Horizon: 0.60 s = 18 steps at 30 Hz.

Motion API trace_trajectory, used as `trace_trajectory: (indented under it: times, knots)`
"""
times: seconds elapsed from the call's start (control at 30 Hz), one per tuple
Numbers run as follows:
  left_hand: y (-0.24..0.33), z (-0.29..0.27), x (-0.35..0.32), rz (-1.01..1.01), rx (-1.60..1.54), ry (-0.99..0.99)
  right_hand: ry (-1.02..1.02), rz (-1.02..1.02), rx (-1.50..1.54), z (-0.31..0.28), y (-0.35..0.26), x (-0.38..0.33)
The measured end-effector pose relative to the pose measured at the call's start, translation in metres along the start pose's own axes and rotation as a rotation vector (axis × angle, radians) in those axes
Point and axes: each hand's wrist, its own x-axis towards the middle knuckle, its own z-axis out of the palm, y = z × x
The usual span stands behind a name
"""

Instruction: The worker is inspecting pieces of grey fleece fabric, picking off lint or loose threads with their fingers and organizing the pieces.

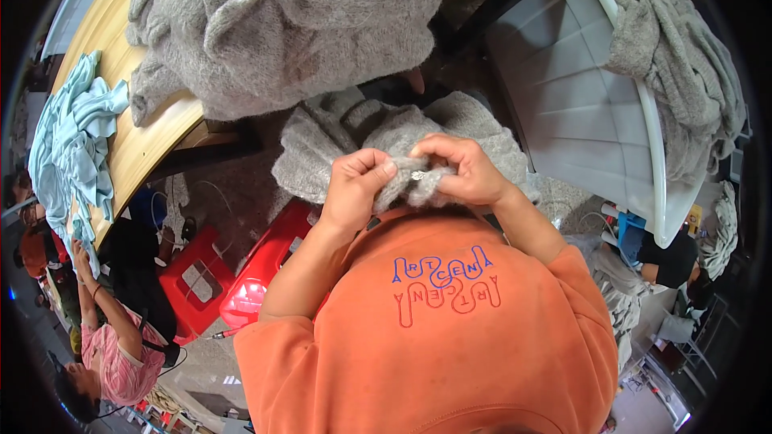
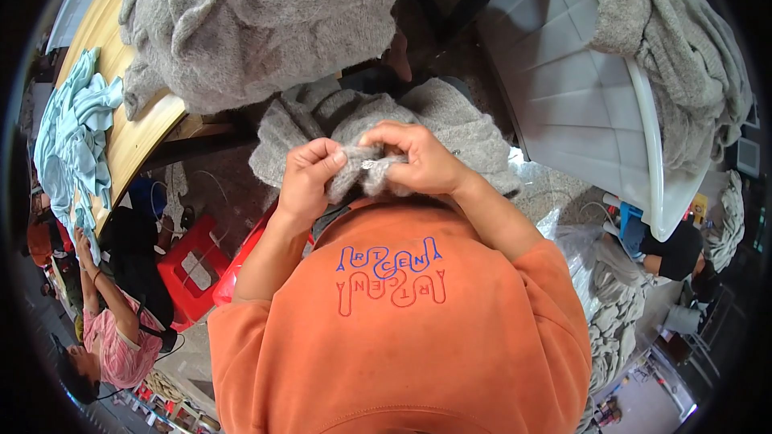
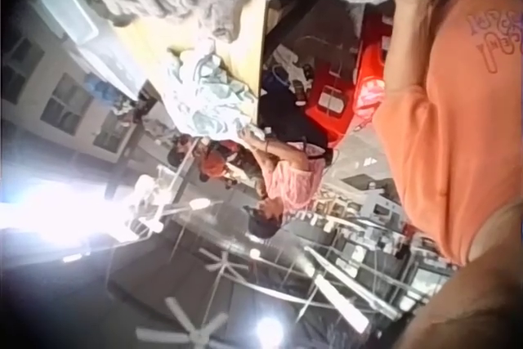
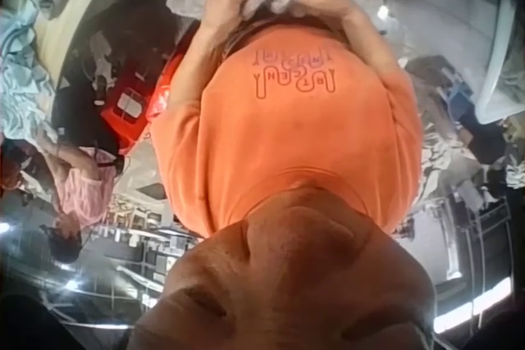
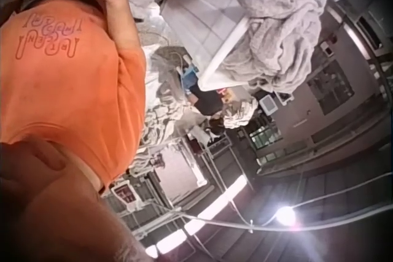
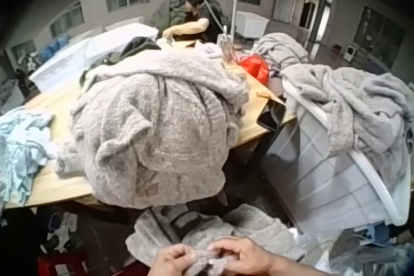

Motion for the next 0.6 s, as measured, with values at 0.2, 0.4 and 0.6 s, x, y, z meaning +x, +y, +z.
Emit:
trace_trajectory:
  times: [0.2,0.4,0.6]
  knots:
    - [-0.013,0.016,0.004,0.124,-0.188,0.054,0.079,0.048,0.328,0.012,0.016,0.009]
    - [-0.022,0.009,0.0,0.133,0.102,0.023,0.16,0.047,0.192,0.016,0.037,0.008]
    - [-0.029,0.015,0.008,0.487,0.622,0.285,0.23,0.056,0.205,0.026,0.034,0.01]
